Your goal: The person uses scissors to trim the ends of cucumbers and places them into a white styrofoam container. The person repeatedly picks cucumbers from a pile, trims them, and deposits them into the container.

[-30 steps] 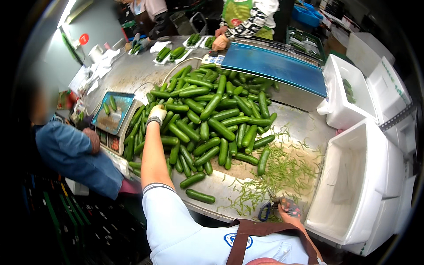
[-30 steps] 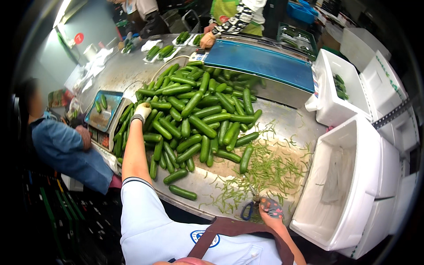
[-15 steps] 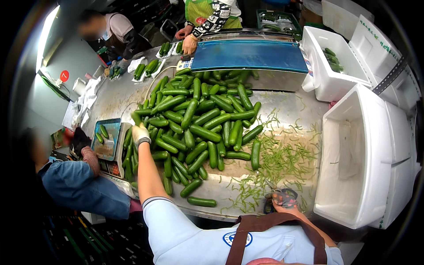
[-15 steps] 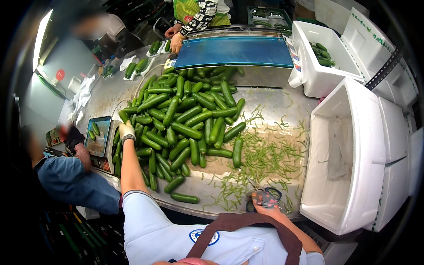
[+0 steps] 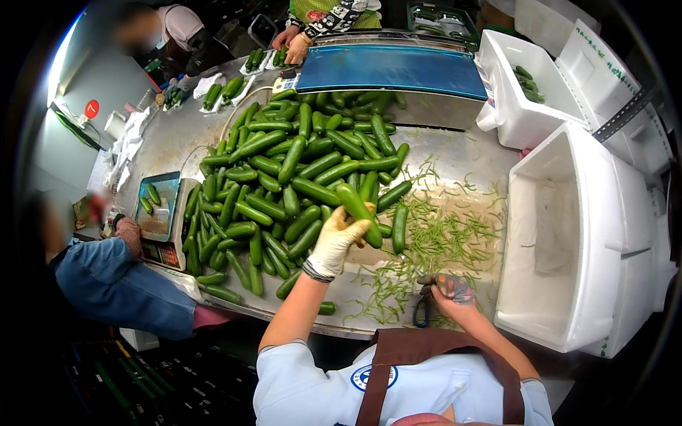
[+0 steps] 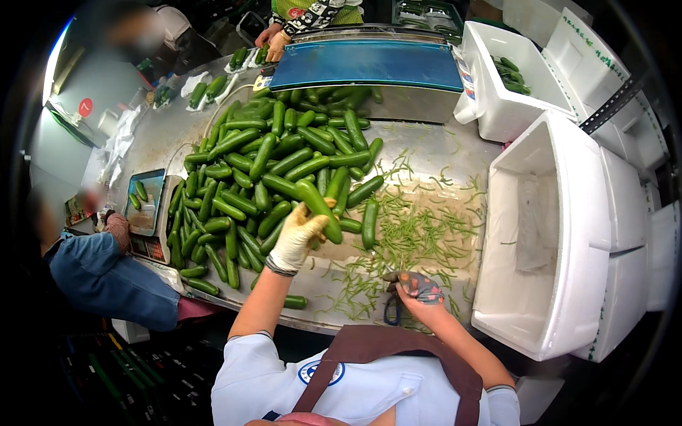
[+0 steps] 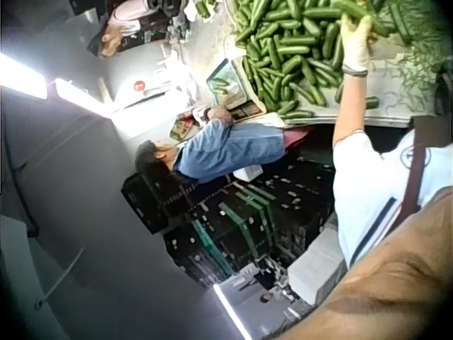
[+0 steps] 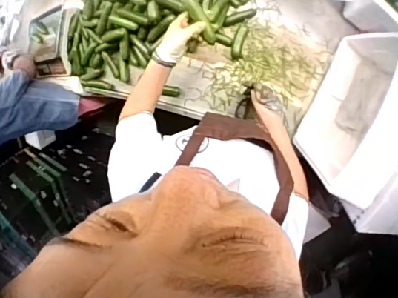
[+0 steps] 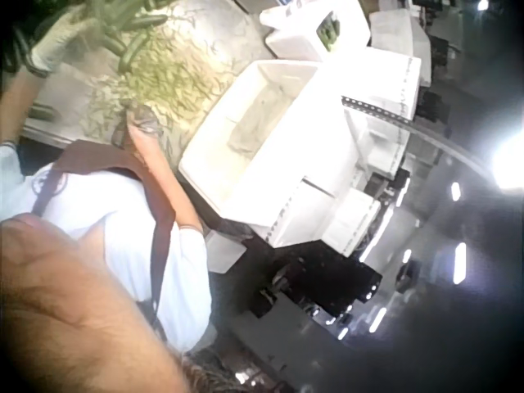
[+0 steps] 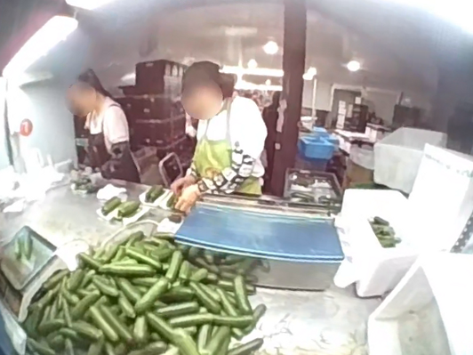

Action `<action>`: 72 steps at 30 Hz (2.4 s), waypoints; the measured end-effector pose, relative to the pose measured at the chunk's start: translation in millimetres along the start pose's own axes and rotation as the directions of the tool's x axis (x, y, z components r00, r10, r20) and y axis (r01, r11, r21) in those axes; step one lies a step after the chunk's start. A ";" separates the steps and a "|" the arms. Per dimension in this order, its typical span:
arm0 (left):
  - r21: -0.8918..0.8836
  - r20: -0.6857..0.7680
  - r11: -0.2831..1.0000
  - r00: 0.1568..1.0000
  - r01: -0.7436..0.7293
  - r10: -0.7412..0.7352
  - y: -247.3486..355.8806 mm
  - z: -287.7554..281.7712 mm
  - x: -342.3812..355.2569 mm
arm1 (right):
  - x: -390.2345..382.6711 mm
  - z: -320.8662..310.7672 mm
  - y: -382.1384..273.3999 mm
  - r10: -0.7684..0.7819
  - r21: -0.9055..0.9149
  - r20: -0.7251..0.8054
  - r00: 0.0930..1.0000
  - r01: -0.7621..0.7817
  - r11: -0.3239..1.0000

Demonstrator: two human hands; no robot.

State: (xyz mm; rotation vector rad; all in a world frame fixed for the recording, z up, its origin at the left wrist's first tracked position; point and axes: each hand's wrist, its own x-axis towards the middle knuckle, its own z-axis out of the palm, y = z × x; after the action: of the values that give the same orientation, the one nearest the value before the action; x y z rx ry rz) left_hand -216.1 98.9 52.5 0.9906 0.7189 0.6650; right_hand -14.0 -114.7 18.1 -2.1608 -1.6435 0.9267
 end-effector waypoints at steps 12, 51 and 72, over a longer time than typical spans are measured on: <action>0.138 0.094 0.983 0.986 0.121 -0.135 -31.7 50.1 -1.4 | -3.6 24.7 19.8 0.127 0.578 -0.228 0.965 0.029 0.815; 0.278 0.622 0.957 0.775 -0.081 -0.115 5.3 289.9 194.9 | -158.8 -48.4 24.0 -0.027 0.312 -0.826 0.564 0.496 0.811; 0.196 0.959 0.507 0.272 -0.839 0.080 -131.9 378.5 78.7 | -211.3 -207.8 33.7 0.026 -0.415 -0.787 0.617 -0.560 0.717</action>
State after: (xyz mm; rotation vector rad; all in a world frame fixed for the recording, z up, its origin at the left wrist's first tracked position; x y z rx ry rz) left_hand 150.7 -80.8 53.4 2.1670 -0.4732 0.2756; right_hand 111.1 -289.6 224.9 -2.7524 -1.2131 -0.6046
